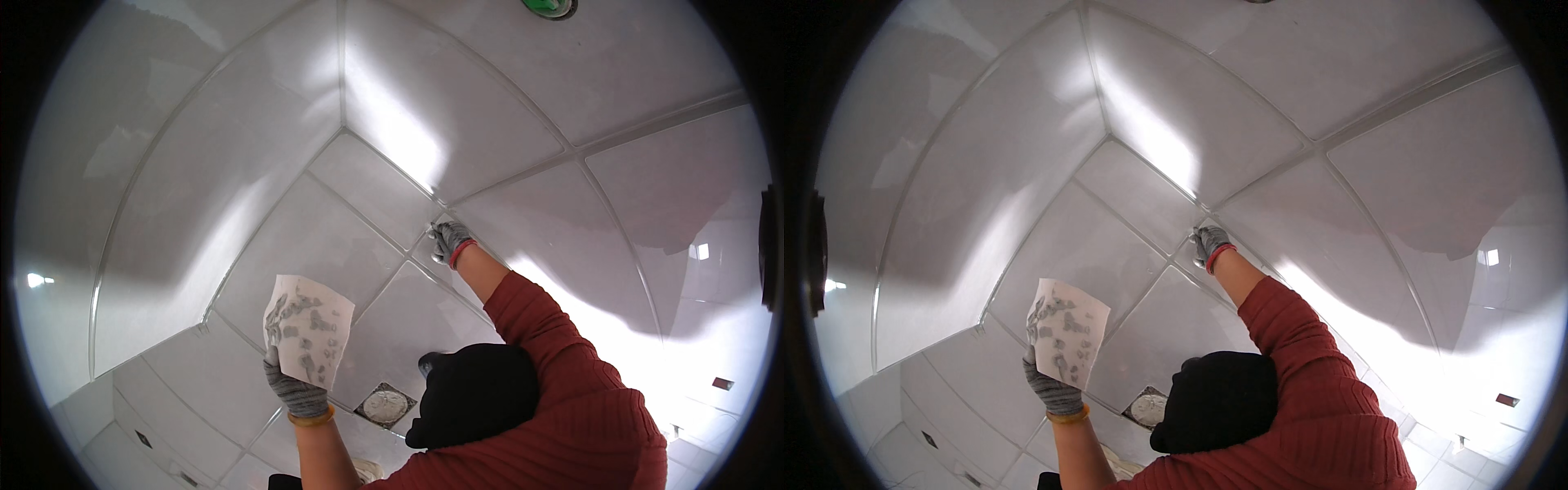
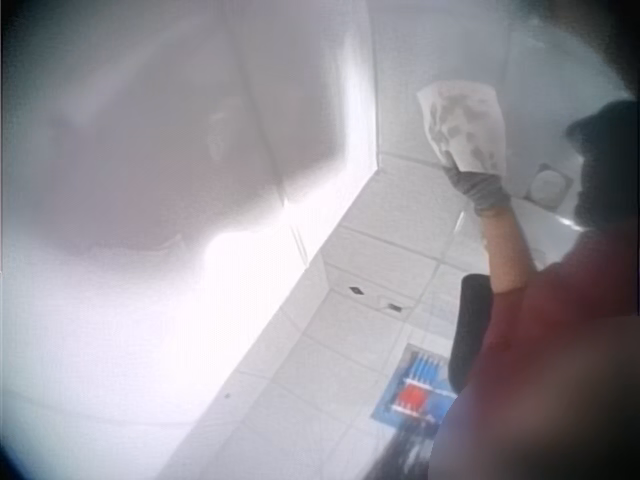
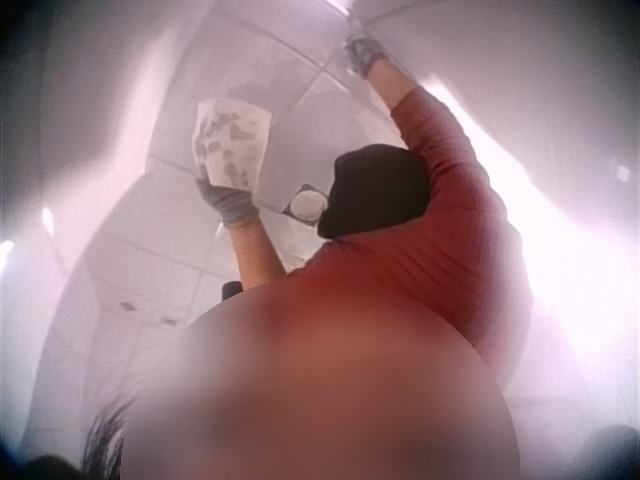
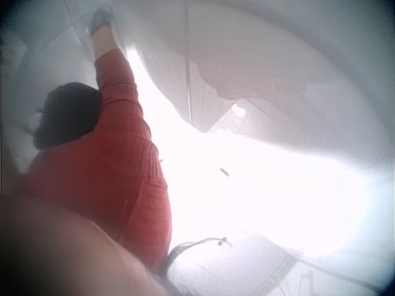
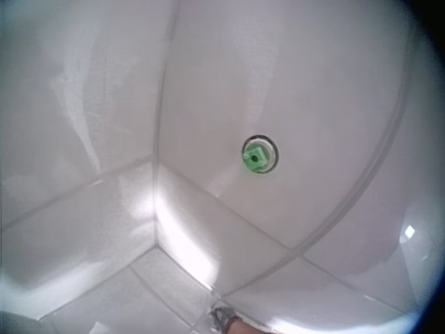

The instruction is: The person applies grout into the gaps between white floor tiles using a small tool and a paper template. They repeatedly scoop grout from the paper and press it into the joints, then wipe excess material from the tile surfaces.

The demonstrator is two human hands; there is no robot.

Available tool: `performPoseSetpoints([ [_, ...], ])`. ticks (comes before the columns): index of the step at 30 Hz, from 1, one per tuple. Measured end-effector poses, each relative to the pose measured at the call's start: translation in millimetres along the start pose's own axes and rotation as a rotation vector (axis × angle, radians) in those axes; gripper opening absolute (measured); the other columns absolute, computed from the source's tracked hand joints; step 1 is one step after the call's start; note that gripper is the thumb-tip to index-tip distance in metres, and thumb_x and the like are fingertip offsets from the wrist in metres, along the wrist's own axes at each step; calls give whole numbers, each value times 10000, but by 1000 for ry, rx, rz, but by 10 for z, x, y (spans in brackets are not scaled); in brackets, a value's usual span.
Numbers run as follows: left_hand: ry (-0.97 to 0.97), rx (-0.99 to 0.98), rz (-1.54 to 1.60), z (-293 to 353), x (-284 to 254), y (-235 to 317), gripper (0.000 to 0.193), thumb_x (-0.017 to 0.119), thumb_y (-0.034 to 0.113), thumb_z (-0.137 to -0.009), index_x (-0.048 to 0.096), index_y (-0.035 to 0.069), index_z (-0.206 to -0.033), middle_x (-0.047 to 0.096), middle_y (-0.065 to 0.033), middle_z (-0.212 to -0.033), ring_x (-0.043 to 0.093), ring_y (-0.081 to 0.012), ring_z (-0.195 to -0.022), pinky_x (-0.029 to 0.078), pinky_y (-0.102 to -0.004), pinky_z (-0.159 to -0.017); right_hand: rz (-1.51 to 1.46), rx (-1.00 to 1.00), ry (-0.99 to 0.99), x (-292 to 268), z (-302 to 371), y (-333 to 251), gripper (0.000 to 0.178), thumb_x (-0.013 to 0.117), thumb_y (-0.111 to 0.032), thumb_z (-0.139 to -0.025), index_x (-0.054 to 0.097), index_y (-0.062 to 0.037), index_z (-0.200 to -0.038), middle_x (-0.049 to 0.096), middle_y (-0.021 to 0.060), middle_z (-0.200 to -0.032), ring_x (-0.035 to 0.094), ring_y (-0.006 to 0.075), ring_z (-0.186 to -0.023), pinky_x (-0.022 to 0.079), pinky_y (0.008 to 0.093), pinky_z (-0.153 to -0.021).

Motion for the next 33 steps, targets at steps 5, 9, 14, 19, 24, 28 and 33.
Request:
performPoseSetpoints([
  [5,17,18,-17,-4,4,-5,446,439,325,-910,497,41,-1248,550,-116,-1223,541,-306,-1090,457,-473,-911,-164,227,25,207,380,67,225,473,-260,-923,508,-107,-763,341,14,-483,331,165,-382,356,349,-460],
  [9,9,21,8,-6,36,-28,445,436,317,-911,492,32,-1249,545,-127,-1228,539,-309,-1094,455,-477,-921,-266,354,-62,375,598,115,269,393,-202,-948,521,-78,-746,353,-15,-482,324,126,-372,380,352,-513],
  [14,-29,78,-26,-2,149,-19,464,441,319,-906,481,16,-1255,532,-142,-1244,524,-314,-1118,438,-485,-943,-656,623,-571,623,996,244,284,393,-166,-942,577,-51,-759,314,-60,-434,311,109,-378,388,331,-621],
  [19,-154,-6,44,-38,265,-97,512,463,337,-890,451,11,-1284,506,-154,-1277,501,-326,-1152,420,-504,-962,-708,629,-838,744,1579,21,239,456,-186,-930,580,-34,-793,346,-29,-466,337,116,-413,380,319,-657],
  [24,-98,-23,107,-109,146,-171,669,548,385,-812,367,43,-1357,432,-167,-1351,442,-364,-1210,364,-536,-1008,-346,48,-1018,1129,2264,-551,256,528,-243,-914,596,0,-875,410,-3,-542,392,121,-486,387,294,-698],
  [28,-159,-9,230,-143,183,-296,603,487,402,-851,405,52,-1335,453,-161,-1334,455,-357,-1197,365,-526,-1006,447,-472,-868,1354,2524,-818,286,632,-298,-861,659,-21,-797,618,41,-678,577,126,-637,478,295,-680],
  [33,-276,-1,376,-99,354,-405,556,393,419,-901,428,62,-1327,441,-149,-1353,436,-345,-1216,347,-510,-1018,742,-662,-829,1527,2597,-733,286,662,-286,-832,681,-9,-901,646,66,-699,578,107,-663,478,271,-652],
])
Point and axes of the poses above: each hand's wrist, its own z-axis away from the middle knuckle, its own x-axis out of the palm, y = z × x, the point moved 8 cm from there along -z, towards the middle knuckle
